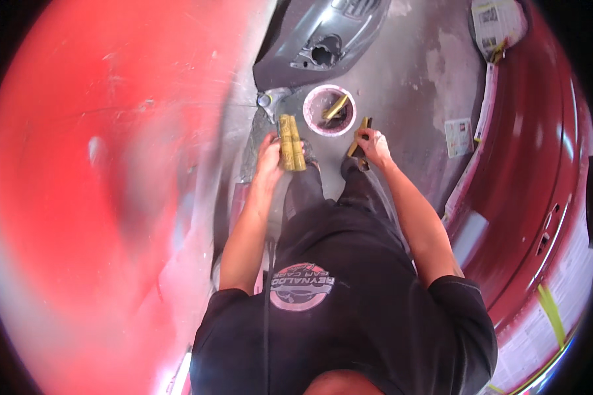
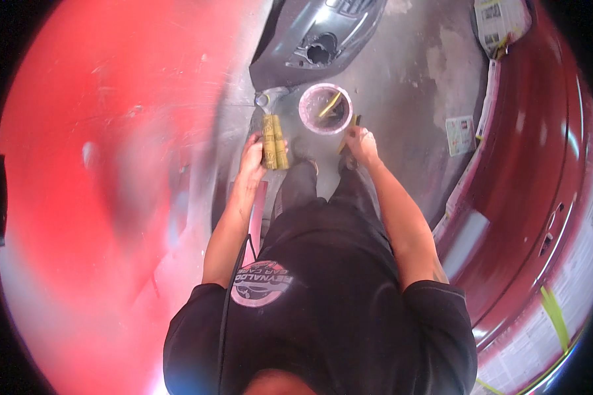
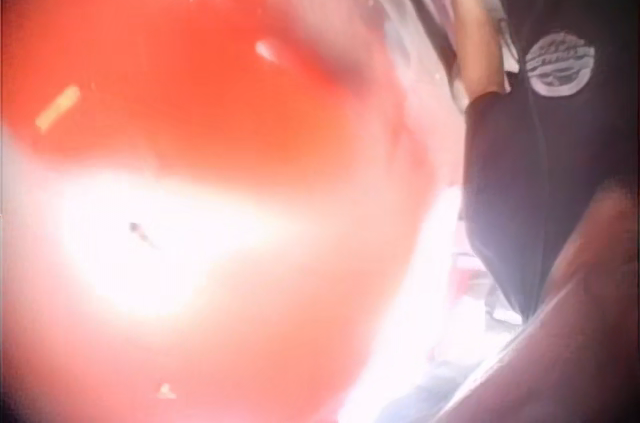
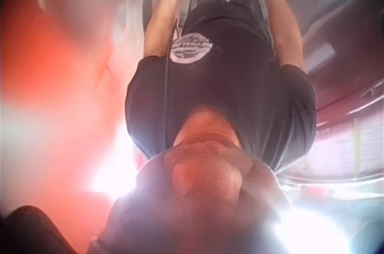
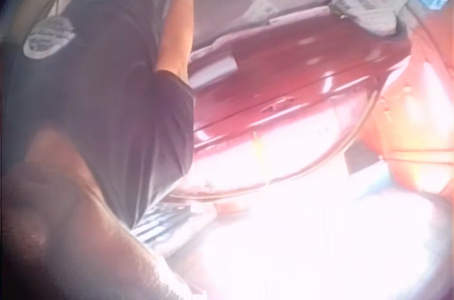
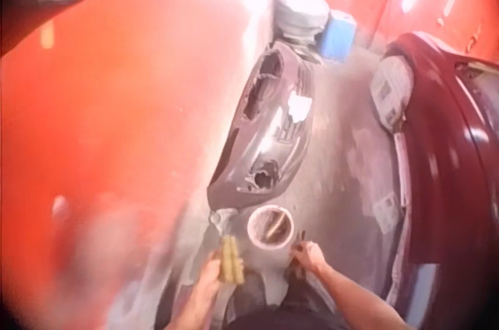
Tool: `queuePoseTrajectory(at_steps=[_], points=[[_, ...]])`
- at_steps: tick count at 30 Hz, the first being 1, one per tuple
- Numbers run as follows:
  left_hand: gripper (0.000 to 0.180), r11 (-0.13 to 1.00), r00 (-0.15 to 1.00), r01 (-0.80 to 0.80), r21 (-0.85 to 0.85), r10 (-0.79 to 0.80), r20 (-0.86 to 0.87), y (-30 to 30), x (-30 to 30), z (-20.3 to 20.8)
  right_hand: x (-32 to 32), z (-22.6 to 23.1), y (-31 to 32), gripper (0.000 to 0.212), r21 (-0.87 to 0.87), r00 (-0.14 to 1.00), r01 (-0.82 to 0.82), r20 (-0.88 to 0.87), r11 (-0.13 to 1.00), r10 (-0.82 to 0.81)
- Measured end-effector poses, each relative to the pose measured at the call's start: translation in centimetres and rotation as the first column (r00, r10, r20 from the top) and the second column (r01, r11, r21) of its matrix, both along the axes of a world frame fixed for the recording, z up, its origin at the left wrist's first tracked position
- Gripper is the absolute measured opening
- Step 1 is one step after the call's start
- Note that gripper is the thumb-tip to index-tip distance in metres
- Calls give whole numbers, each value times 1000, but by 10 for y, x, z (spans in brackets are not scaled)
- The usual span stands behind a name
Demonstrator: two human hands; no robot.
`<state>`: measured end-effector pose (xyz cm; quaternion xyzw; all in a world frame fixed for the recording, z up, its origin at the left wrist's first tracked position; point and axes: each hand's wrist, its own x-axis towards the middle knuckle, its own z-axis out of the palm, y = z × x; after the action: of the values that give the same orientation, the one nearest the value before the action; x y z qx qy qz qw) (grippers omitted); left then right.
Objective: The person sorts through sanding blocks in a bucket, then sits on the floor to clean red car body panels. They use a toothbrush and water from a metal bucket to scrub the edges and surfaces of the panels.
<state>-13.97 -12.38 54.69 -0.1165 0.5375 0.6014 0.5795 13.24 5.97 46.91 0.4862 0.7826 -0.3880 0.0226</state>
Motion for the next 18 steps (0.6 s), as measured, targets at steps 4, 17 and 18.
queuePoseTrajectory(at_steps=[4,17,18], points=[[31,995,969,-95,-17,89,-232,-41,2,-23,-20,32,-3,37,-98,993,-82,-92,992,73],[22,942,499,-225,-250,-109,-860,-19,148,73,-40,132,-48,92,-272,690,-700,-498,661,526],[23,917,459,-249,-312,-172,-872,-23,162,87,-34,138,-50,71,-278,686,-710,-481,647,546]])
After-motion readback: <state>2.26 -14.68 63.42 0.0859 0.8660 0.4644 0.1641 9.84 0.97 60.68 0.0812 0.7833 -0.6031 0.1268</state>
